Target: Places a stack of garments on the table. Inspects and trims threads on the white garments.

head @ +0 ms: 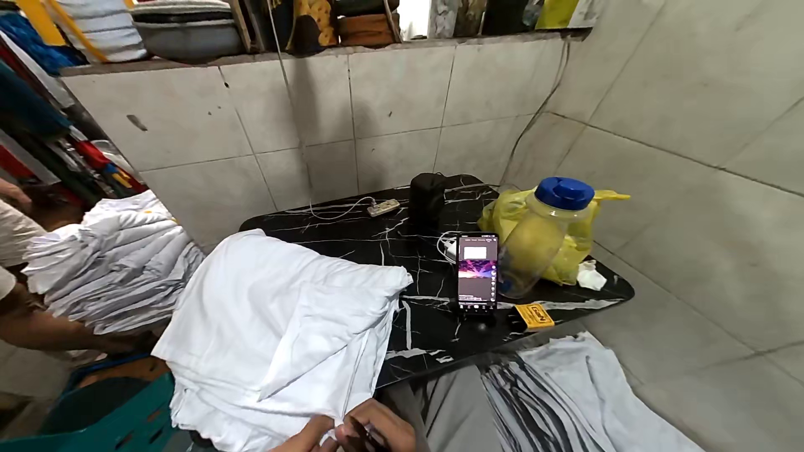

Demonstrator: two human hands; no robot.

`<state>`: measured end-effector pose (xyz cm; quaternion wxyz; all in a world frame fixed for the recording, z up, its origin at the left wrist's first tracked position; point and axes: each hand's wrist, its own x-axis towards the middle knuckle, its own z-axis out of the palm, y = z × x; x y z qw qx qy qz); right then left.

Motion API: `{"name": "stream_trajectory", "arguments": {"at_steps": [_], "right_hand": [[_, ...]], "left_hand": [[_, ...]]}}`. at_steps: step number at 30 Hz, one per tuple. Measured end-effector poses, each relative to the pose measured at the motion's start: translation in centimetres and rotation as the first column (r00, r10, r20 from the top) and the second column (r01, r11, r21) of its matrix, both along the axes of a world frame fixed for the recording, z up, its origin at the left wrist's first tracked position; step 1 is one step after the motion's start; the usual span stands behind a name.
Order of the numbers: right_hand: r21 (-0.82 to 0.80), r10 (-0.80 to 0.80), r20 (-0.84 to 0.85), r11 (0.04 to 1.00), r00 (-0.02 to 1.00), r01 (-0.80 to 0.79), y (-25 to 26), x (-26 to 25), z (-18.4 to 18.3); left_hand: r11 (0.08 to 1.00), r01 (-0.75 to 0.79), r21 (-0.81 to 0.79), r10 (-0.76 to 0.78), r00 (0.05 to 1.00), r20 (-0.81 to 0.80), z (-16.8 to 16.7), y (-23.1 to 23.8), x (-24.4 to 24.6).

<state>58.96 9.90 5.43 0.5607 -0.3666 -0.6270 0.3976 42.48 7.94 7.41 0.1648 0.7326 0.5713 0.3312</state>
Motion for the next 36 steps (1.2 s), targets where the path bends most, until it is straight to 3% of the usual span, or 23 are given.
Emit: {"name": "stream_trajectory", "arguments": {"at_steps": [3, 5, 7, 8, 10, 13, 15, 17, 20, 24, 27, 33, 36], "right_hand": [[-0.028, -0.086, 0.066, 0.996, 0.994, 0.088, 0.6, 1.2, -0.4], [-0.096, -0.161, 0.303, 0.975, 0.939, 0.198, 0.9, 2.4, -0.2], [-0.252, -0.006, 0.527, 0.954, 0.85, 0.163, 1.2, 3.4, -0.1], [-0.358, 0.12, 0.557, 0.927, 0.822, 0.108, 1.3, 3.7, -0.1], [-0.464, 0.262, 0.493, 0.886, 0.83, -0.004, 1.2, 3.6, -0.6], [-0.363, 0.214, 0.26, 0.925, 0.942, -0.11, 0.4, 3.2, -2.0], [-0.361, 0.221, 0.057, 0.914, 0.974, -0.186, 0.2, 3.3, -2.6], [-0.445, 0.251, -0.069, 0.858, 0.966, -0.255, 0.2, 3.5, -2.0], [-0.523, 0.269, -0.046, 0.814, 0.962, -0.253, 0.0, 3.3, -1.0], [-0.404, 0.281, 0.019, 0.88, 0.959, -0.25, 0.0, 2.9, -0.9], [-0.355, 0.256, 0.049, 0.908, 0.965, -0.223, -0.2, 2.9, -0.8], [-0.239, 0.196, 0.065, 0.955, 0.979, -0.175, -0.7, 3.1, -1.5], [-0.164, 0.157, 0.095, 0.976, 0.983, -0.14, -0.8, 2.9, -1.2]], "left_hand": [[0.988, -0.062, 0.141, 0.034, 0.981, 0.191, 1.4, 1.8, 0.0], [0.974, -0.105, 0.202, 0.022, 0.927, 0.375, 2.1, 4.0, -0.1], [0.987, -0.039, 0.156, -0.017, 0.94, 0.341, 1.3, 7.0, -1.2], [0.995, -0.019, 0.101, -0.008, 0.965, 0.264, 0.3, 8.2, -1.9], [1.0, 0.024, 0.01, -0.025, 0.992, 0.128, -1.1, 9.5, -3.0], [0.99, 0.043, 0.135, -0.065, 0.985, 0.16, 0.0, 8.5, -3.4], [0.974, 0.104, 0.202, -0.121, 0.99, 0.069, 0.7, 6.6, -4.0], [0.959, 0.265, 0.098, -0.263, 0.964, -0.037, 1.0, 4.5, -4.8], [0.938, 0.345, -0.046, -0.347, 0.937, -0.05, 1.2, 2.3, -5.0], [0.976, 0.216, 0.029, -0.213, 0.973, -0.085, 1.7, 1.1, -4.9], [0.974, 0.227, -0.013, -0.227, 0.967, -0.119, 1.9, 0.8, -4.1], [0.974, 0.113, 0.197, -0.094, 0.99, -0.104, 1.2, 0.4, -3.3], [0.973, 0.046, 0.225, -0.06, 0.996, 0.059, 0.5, 0.2, -1.5]]}}
